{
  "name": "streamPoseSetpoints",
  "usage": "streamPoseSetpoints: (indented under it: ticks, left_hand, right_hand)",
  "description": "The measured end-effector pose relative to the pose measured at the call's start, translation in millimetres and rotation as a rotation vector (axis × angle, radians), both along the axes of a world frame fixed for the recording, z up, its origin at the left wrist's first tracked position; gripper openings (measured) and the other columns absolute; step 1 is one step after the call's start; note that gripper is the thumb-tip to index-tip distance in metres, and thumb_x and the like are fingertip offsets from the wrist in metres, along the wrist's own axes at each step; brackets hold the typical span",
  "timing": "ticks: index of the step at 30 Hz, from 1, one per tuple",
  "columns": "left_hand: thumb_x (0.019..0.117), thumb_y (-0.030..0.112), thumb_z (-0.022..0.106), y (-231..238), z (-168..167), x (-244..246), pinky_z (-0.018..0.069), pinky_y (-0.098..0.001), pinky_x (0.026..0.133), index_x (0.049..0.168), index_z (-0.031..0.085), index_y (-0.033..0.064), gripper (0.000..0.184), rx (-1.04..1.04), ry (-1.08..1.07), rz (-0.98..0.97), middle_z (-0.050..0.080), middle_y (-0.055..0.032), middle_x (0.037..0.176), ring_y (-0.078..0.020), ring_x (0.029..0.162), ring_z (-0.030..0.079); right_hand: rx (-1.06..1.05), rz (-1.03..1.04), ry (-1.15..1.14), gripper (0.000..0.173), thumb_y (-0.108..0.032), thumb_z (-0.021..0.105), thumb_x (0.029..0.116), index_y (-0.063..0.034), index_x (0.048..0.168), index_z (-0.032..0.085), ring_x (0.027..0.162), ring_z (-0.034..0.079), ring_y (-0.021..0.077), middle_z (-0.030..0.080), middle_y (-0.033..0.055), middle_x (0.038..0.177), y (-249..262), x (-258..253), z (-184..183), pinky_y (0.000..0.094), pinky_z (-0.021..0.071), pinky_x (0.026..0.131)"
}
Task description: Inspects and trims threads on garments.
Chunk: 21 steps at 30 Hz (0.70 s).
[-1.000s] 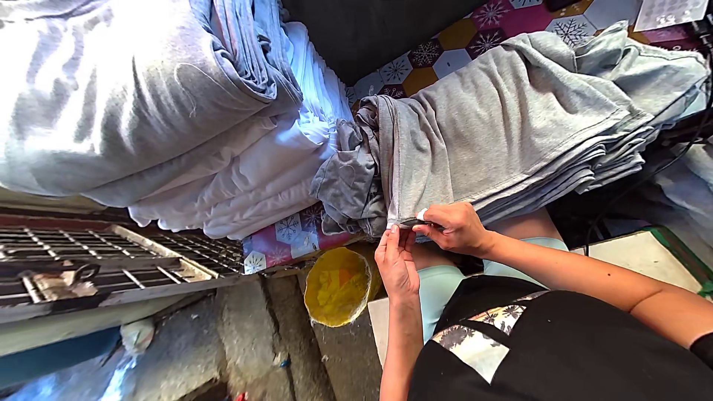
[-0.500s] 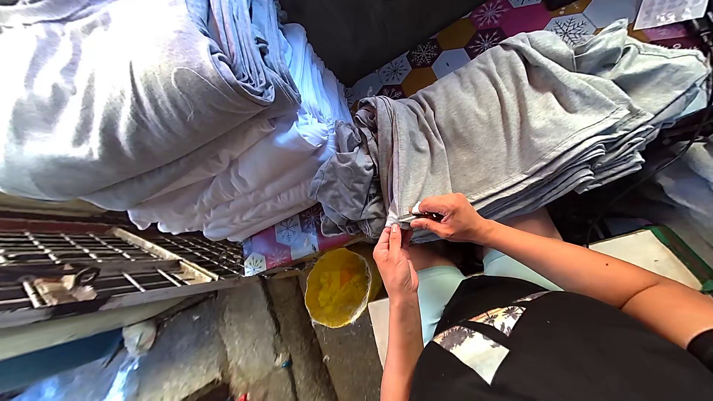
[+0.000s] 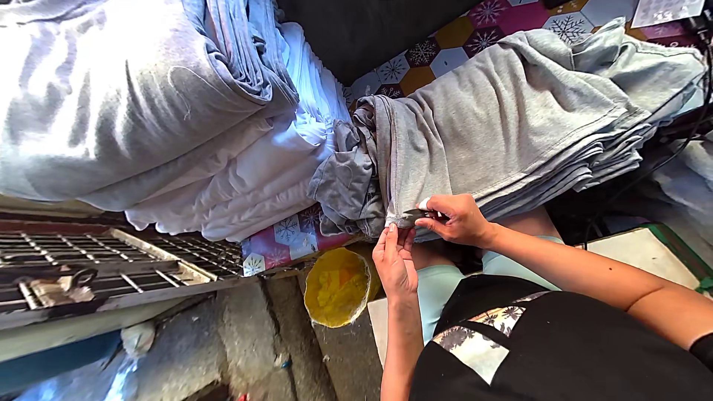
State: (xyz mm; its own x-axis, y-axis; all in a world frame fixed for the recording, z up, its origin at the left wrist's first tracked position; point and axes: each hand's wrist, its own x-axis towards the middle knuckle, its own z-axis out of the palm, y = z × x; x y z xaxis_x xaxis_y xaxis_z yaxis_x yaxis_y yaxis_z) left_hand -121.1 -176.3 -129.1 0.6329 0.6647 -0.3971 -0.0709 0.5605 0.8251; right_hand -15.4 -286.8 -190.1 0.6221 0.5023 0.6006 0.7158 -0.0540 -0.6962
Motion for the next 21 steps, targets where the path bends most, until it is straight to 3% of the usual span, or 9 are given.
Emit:
streamPoseSetpoints:
  ticks: [4, 9, 14, 21]
  left_hand:
    - [0.1098, 0.007, 0.038, -3, 2, -1, 0.0612, -0.0302, 0.084, 0.103, 0.064, -0.0041, 0.03, -0.012, -0.009, -0.024, 0.073, -0.0102, 0.088, -0.0159, 0.083, 0.074]
    - [0.1102, 0.007, 0.035, -3, -3, 1, 0.0604, -0.0272, 0.082, 0.101, 0.061, 0.0, 0.028, 0.046, 0.007, -0.022, 0.071, -0.0068, 0.086, -0.0129, 0.08, 0.072]
    - [0.1108, 0.008, 0.033, 1, -5, 3, 0.0582, -0.0266, 0.086, 0.105, 0.059, 0.0013, 0.027, 0.103, -0.001, -0.062, 0.07, -0.0061, 0.091, -0.0114, 0.085, 0.07]
    - [0.1084, 0.005, 0.039, 3, -8, 3, 0.0592, -0.0285, 0.086, 0.106, 0.062, -0.0019, 0.025, 0.105, -0.046, -0.084, 0.072, -0.0081, 0.092, -0.0135, 0.085, 0.071]
  right_hand:
    - [-0.027, -0.048, -0.158, 0.03, -0.032, 0.069, 0.0954, -0.0033, 0.085, 0.072, 0.055, 0.059, 0.0146, 0.062, 0.0041, 0.066, 2, -7, 1, 0.0308, 0.0446, 0.047]
    - [-0.01, 0.031, 0.087, 0.029, -0.03, 0.07, 0.0949, -0.0019, 0.092, 0.074, 0.06, 0.061, 0.0111, 0.068, 0.0046, 0.073, 1, -7, 8, 0.0304, 0.0503, 0.054]
    - [-0.125, 0.168, 0.282, 0.034, -0.038, 0.072, 0.093, -0.0049, 0.089, 0.071, 0.059, 0.057, 0.0087, 0.062, 0.0011, 0.068, -4, 8, 8, 0.03, 0.0477, 0.055]
    - [-0.064, 0.187, 0.234, 0.032, -0.034, 0.071, 0.0939, -0.0043, 0.084, 0.069, 0.057, 0.054, 0.0066, 0.06, 0.0004, 0.065, -1, 9, 2, 0.0268, 0.0449, 0.053]
